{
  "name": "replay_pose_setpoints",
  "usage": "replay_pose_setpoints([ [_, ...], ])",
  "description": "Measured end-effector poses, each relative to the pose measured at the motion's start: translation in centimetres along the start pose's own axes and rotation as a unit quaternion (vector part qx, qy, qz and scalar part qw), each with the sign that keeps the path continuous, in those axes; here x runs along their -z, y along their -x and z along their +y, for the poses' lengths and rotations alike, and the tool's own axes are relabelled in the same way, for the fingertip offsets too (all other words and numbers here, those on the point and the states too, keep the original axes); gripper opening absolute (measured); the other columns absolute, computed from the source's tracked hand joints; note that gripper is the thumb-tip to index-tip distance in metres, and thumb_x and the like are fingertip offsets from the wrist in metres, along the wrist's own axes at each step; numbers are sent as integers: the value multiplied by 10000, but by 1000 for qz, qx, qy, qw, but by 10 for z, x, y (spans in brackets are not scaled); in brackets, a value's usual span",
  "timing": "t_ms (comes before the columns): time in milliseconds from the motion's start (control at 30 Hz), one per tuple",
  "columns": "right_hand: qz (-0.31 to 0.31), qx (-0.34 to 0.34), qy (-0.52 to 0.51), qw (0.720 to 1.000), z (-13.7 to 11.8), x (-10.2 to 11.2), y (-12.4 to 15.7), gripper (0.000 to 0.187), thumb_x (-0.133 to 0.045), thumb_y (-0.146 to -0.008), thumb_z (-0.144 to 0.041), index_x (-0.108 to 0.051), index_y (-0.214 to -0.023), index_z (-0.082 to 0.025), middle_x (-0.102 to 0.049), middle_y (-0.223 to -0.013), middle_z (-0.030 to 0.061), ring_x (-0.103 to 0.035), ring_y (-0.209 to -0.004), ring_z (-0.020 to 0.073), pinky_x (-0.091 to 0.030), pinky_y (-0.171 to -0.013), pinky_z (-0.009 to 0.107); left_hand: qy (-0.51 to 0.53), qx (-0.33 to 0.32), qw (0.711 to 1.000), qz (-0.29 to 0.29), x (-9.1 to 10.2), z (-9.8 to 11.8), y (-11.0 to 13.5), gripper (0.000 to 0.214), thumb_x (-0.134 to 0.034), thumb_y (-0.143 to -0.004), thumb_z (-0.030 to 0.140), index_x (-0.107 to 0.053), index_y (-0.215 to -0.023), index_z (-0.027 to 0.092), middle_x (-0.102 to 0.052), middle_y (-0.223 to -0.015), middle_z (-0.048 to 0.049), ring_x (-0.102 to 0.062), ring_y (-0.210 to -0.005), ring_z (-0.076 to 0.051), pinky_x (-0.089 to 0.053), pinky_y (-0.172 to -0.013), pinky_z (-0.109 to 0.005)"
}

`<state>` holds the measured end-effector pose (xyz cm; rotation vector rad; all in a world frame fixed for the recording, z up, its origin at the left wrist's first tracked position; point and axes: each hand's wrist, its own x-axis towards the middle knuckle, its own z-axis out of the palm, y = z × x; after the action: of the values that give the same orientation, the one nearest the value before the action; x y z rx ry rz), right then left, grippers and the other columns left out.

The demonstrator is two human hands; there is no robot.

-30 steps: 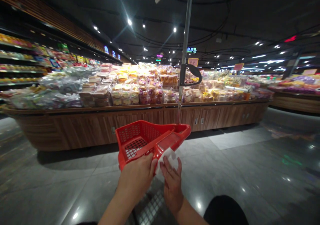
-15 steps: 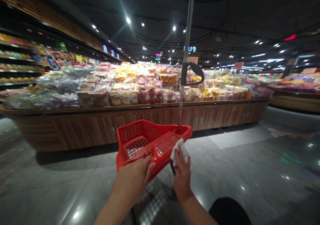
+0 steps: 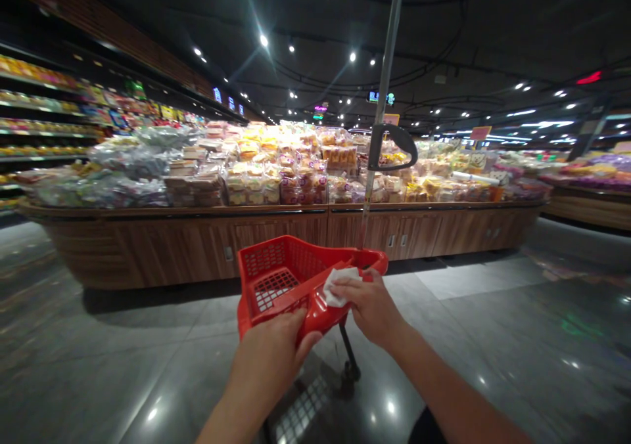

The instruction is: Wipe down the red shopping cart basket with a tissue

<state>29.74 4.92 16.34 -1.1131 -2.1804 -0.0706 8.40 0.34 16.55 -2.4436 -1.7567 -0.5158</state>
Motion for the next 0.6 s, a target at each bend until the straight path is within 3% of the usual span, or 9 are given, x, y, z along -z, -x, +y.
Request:
replay_pose_setpoints([
  [167, -76, -36, 84, 993, 16, 12, -38, 429, -423, -782, -16, -700, -999, -261, -715, -1043, 7, -626, -998, 186, -356, -885, 343, 17, 19, 1000, -2, 3, 2, 1, 344, -451, -844, 485, -655, -1016, 269, -728, -958, -64, -680, -828, -247, -477, -695, -342],
  [300, -141, 37, 102, 984, -8, 1, -60, 296, -466, -820, -80, -721, -820, -228, -742, -871, 27, -656, -854, 195, -381, -802, 325, 11, 12, 1000, 8, 3, 2, 1, 362, -440, -844, 495, -660, -1016, 265, -732, -947, -69, -680, -834, -258, -483, -700, -359],
  [433, -196, 95, 99, 971, -27, -8, -73, 263, -490, -821, -97, -710, -821, -240, -741, -835, 13, -658, -807, 190, -381, -762, 319, 4, 6, 1000, 9, 2, -1, 1, 388, -420, -850, 495, -654, -1050, 259, -734, -938, -80, -681, -842, -284, -493, -693, -388],
  [600, -197, 51, 126, 971, 14, 8, -84, 257, -524, -800, -97, -733, -782, -245, -748, -868, 20, -675, -784, 196, -411, -679, 281, 11, 15, 1000, 4, 1, -5, 2, 407, -431, -844, 514, -647, -1089, 270, -718, -1028, -73, -675, -892, -277, -500, -732, -391],
])
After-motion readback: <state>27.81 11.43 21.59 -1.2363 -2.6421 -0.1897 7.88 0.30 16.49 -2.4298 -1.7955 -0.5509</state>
